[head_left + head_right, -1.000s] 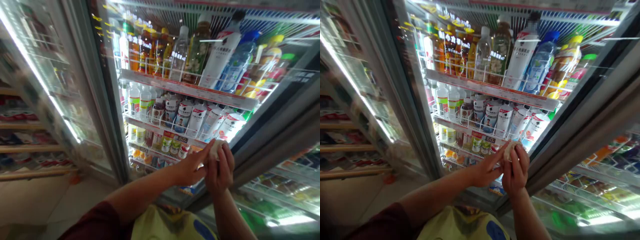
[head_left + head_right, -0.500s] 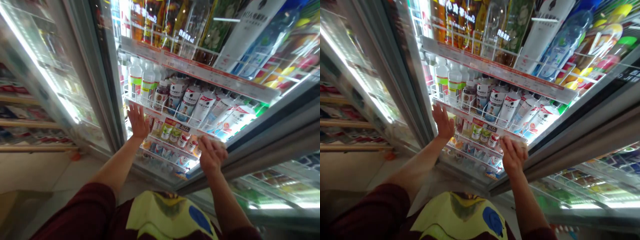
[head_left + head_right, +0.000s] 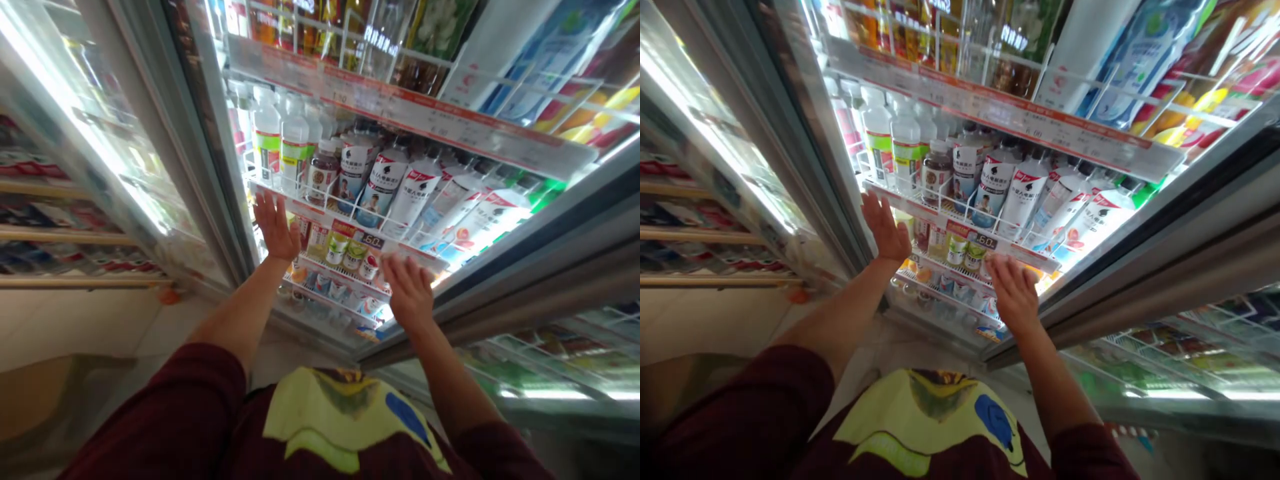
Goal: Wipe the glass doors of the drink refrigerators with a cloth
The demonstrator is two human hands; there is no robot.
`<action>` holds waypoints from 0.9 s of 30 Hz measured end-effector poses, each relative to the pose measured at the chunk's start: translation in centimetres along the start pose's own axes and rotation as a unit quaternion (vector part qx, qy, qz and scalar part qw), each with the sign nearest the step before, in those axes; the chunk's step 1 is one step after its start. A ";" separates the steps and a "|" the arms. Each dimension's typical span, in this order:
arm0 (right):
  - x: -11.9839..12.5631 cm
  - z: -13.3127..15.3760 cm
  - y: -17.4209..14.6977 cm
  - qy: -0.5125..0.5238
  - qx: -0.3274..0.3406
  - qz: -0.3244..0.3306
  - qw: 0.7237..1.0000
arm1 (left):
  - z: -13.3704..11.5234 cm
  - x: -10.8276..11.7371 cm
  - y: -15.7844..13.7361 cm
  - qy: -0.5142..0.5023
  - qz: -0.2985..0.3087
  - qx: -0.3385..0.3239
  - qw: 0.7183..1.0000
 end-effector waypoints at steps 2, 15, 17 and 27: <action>2.9 -4.2 1.4 -0.030 -0.064 -0.081 0.994 | -0.1 0.0 0.0 -0.003 0.006 -0.004 1.000; 0.1 -0.1 0.0 -0.021 0.021 0.013 0.999 | -0.2 -0.1 0.1 0.019 0.009 -0.027 0.999; 3.3 -4.0 1.5 -0.036 -0.039 -0.086 0.995 | -0.4 -0.1 0.1 0.025 0.017 -0.033 0.999; -0.3 1.0 -0.1 -0.011 0.002 -0.006 1.000 | -1.0 0.4 0.0 0.019 0.006 -0.035 0.999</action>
Point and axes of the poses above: each hand's wrist, its own y-axis towards the middle knuckle, its own x-axis out of the back of the hand, z = x × y, the point moved 7 cm from there along y, towards the middle knuckle, and after that the axes turned 6 degrees about z, right-handed, at the moved point
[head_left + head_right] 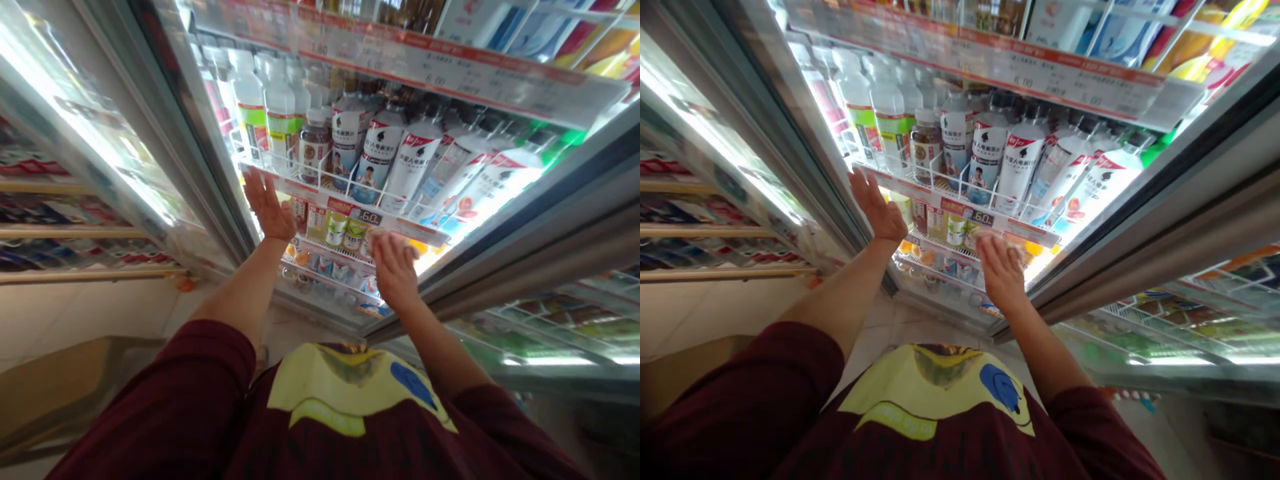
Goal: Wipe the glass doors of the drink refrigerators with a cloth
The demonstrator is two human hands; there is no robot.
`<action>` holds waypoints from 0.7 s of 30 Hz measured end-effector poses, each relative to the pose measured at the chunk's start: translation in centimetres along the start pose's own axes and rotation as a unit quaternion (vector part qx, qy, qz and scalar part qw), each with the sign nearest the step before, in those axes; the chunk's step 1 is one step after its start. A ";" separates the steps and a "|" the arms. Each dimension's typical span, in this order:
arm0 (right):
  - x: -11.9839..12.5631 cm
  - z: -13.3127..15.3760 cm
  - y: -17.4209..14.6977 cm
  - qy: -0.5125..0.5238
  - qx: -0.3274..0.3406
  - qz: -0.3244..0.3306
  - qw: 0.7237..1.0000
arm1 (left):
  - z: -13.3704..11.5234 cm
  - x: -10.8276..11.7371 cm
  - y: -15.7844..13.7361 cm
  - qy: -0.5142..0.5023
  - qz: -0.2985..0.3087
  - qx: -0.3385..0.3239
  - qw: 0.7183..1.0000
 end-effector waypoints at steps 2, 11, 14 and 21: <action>-0.4 1.0 -0.3 0.002 0.064 0.034 0.997 | 0.0 0.0 0.1 -0.024 0.010 0.002 1.000; 6.0 -9.2 2.3 -0.032 -0.145 -0.184 0.972 | 0.3 0.0 0.4 -0.051 0.028 0.050 0.997; 1.8 -3.3 0.4 -0.025 -0.068 -0.069 0.995 | 0.5 0.0 0.4 -0.035 0.036 0.085 0.995; 2.8 -4.4 2.1 -0.025 0.002 -0.046 0.999 | 0.5 0.2 0.2 -0.009 0.006 0.060 0.998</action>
Point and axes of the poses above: each hand's wrist, its own y-axis towards the middle knuckle, its own x-axis out of the back of the hand, z = x × y, the point moved 7 cm from there along y, towards the middle knuckle, and after that the axes turned 6 degrees about z, right-handed, at the moved point
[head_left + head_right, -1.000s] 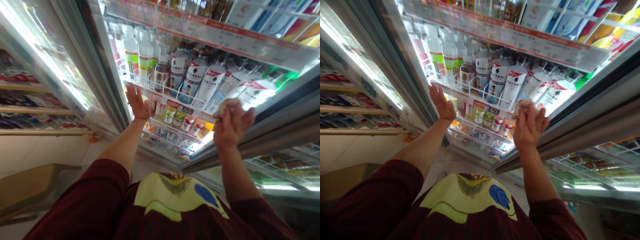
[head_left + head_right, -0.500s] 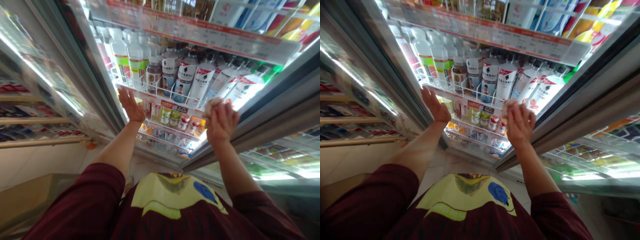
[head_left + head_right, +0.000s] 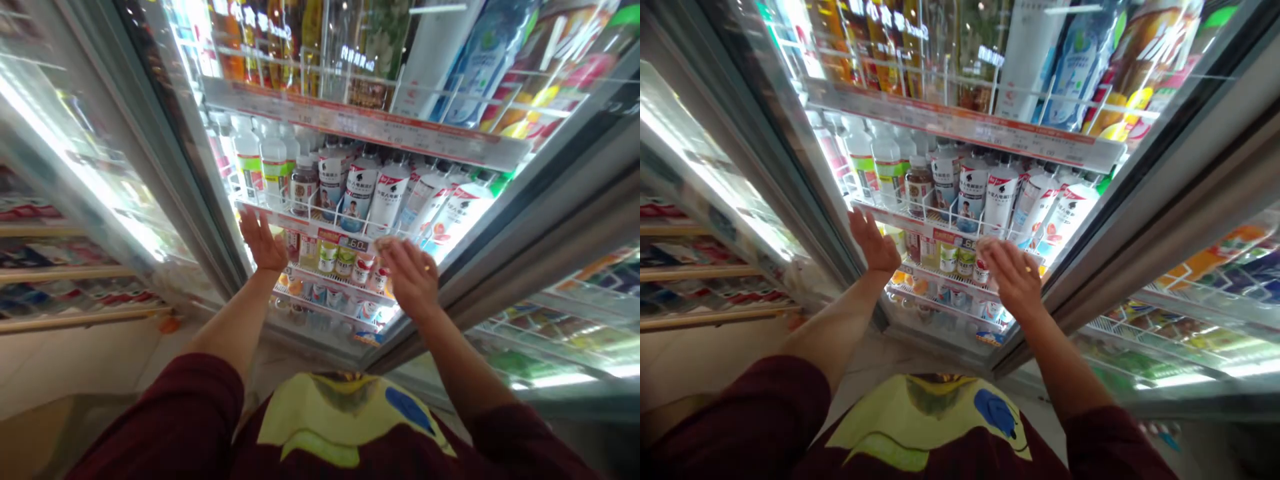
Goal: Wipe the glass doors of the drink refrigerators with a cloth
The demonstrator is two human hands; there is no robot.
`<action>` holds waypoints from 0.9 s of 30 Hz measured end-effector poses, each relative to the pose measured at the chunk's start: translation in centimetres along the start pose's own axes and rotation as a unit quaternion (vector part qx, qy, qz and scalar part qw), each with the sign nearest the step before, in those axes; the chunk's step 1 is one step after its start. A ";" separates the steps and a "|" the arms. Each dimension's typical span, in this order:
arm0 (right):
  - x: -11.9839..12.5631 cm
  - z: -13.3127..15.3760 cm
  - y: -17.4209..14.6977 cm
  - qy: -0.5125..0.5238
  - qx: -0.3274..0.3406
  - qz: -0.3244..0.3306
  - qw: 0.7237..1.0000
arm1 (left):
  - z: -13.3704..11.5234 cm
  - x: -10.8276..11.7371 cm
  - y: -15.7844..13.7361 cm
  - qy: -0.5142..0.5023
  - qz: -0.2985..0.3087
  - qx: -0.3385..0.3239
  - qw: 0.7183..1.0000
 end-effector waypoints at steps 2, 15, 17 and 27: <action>2.6 -4.3 1.9 -0.030 -0.107 -0.104 0.988 | 0.0 0.0 -0.1 -0.005 -0.029 -0.038 0.999; -1.6 2.3 -0.7 0.036 0.012 0.054 0.998 | 0.7 -0.2 -0.3 -0.010 -0.060 -0.091 0.994; 1.0 -2.2 1.4 -0.010 -0.094 -0.054 0.994 | 0.8 -0.1 -0.4 -0.007 -0.071 -0.091 0.993; -5.1 8.2 -1.9 0.072 0.048 0.113 0.990 | 0.2 0.2 -0.5 0.012 -0.100 -0.132 0.986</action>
Point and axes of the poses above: each hand's wrist, its own y-axis towards the middle knuckle, its own x-axis out of the back of the hand, z = x × y, the point moved 7 cm from there along y, towards the middle knuckle, and after that the axes turned 6 degrees about z, right-handed, at the moved point
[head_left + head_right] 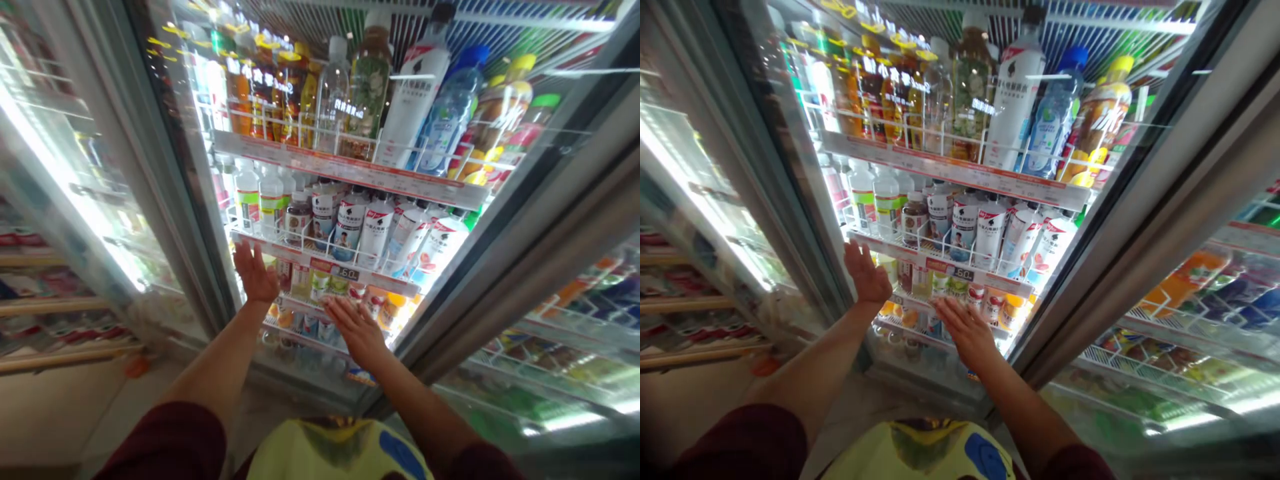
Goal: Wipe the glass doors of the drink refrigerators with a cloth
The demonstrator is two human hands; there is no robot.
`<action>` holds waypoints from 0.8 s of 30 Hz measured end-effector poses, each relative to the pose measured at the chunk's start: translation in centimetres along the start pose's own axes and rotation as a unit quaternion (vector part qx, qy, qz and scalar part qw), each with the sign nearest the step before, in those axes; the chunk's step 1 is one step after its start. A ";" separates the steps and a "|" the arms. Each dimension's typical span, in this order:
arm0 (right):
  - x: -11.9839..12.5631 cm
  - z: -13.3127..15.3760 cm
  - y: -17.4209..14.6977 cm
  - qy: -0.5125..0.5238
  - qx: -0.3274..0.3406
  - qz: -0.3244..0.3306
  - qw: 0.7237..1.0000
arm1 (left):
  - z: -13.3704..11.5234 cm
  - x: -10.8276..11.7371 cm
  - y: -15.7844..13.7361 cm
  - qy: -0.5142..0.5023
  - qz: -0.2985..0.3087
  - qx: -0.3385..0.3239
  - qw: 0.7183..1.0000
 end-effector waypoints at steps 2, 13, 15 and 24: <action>0.6 -0.9 0.0 0.003 0.003 0.000 1.000 | 0.0 0.0 0.0 -0.002 -0.003 -0.002 1.000; 3.3 -3.2 2.4 -0.024 -0.094 -0.110 0.989 | 0.0 0.2 -0.2 -0.002 -0.003 0.026 1.000; 1.3 -0.1 1.9 0.015 0.002 -0.032 0.999 | -0.3 0.3 -0.2 0.011 -0.004 0.022 1.000; 7.1 -7.5 5.6 -0.046 -0.203 -0.223 0.952 | -0.8 0.8 -0.4 0.048 -0.006 -0.002 0.999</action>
Point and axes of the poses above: each hand's wrist, its own y-axis towards the middle knuckle, its own x-axis out of the back of the hand, z = x × y, the point moved 7 cm from there along y, towards the middle knuckle, and after that the axes turned 6 degrees about z, right-handed, at the moved point
